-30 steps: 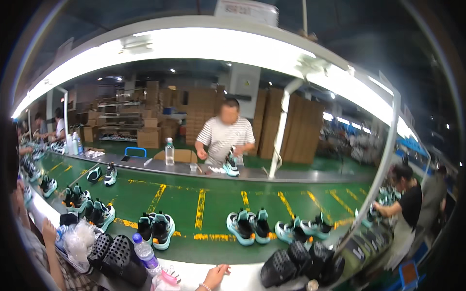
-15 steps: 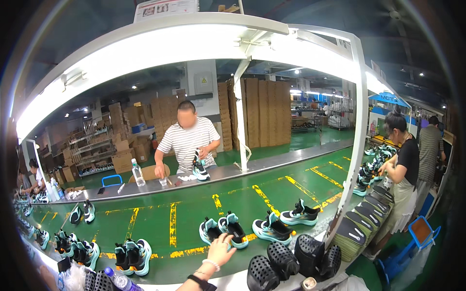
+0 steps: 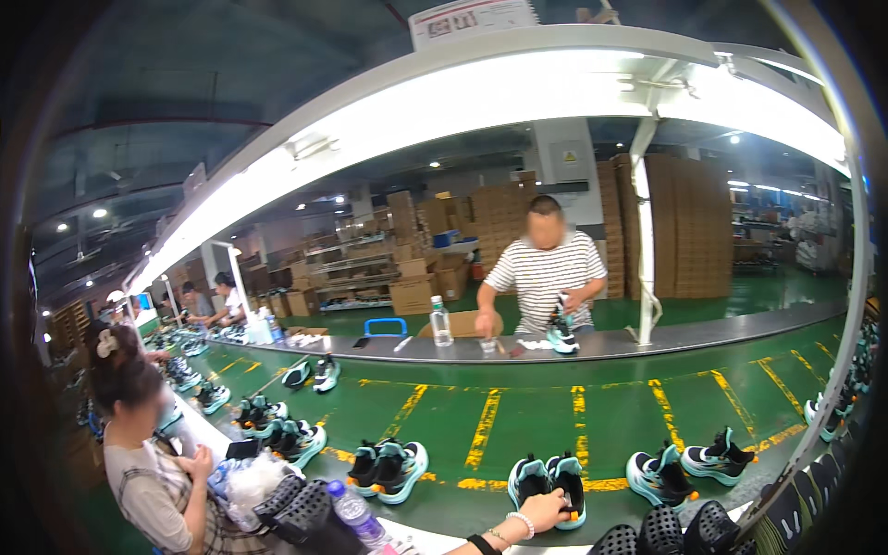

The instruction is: Inspect and organize finished sneakers on a conveyor belt in a shoe factory.

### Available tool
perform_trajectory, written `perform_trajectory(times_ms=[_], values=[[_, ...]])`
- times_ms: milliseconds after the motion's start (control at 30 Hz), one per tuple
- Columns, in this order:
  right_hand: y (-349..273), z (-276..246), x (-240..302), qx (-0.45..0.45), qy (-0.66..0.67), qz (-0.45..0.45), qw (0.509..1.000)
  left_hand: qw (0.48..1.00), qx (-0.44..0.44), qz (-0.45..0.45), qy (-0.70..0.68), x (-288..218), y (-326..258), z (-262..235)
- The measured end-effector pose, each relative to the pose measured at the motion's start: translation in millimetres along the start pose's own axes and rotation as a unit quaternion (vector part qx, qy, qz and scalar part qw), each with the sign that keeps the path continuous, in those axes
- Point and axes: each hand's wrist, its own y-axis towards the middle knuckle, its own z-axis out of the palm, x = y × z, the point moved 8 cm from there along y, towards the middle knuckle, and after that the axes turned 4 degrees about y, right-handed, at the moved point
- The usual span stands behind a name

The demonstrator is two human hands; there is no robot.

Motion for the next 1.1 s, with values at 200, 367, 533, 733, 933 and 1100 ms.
perform_trajectory(times_ms=[200, 367, 533, 733, 933, 1100], values=[[-15.5, -51.5, 170.1, -0.072, -0.284, -0.103, 0.95, 0.992, -0.111, 0.015, -0.06, 5.8, -69.5, -16.9], [-5.5, -137.9, 259.8, -0.313, -0.397, -0.131, 0.853, 0.875, -0.456, -0.058, -0.153, 27.6, -91.0, -119.1], [49.8, -126.3, 208.8, -0.215, -0.626, -0.058, 0.747, 0.884, -0.314, -0.174, -0.3, 148.6, -38.8, -28.7], [34.7, -150.9, 186.2, -0.189, -0.682, 0.012, 0.706, 0.891, -0.287, -0.198, -0.292, 134.2, -29.2, -12.5], [23.2, -147.2, 189.6, -0.225, -0.694, -0.015, 0.684, 0.908, -0.257, -0.227, -0.243, 128.9, -47.9, -24.3], [24.2, -134.8, 239.6, -0.246, -0.713, -0.063, 0.653, 0.871, -0.302, -0.202, -0.331, 145.0, -55.4, -19.1]])
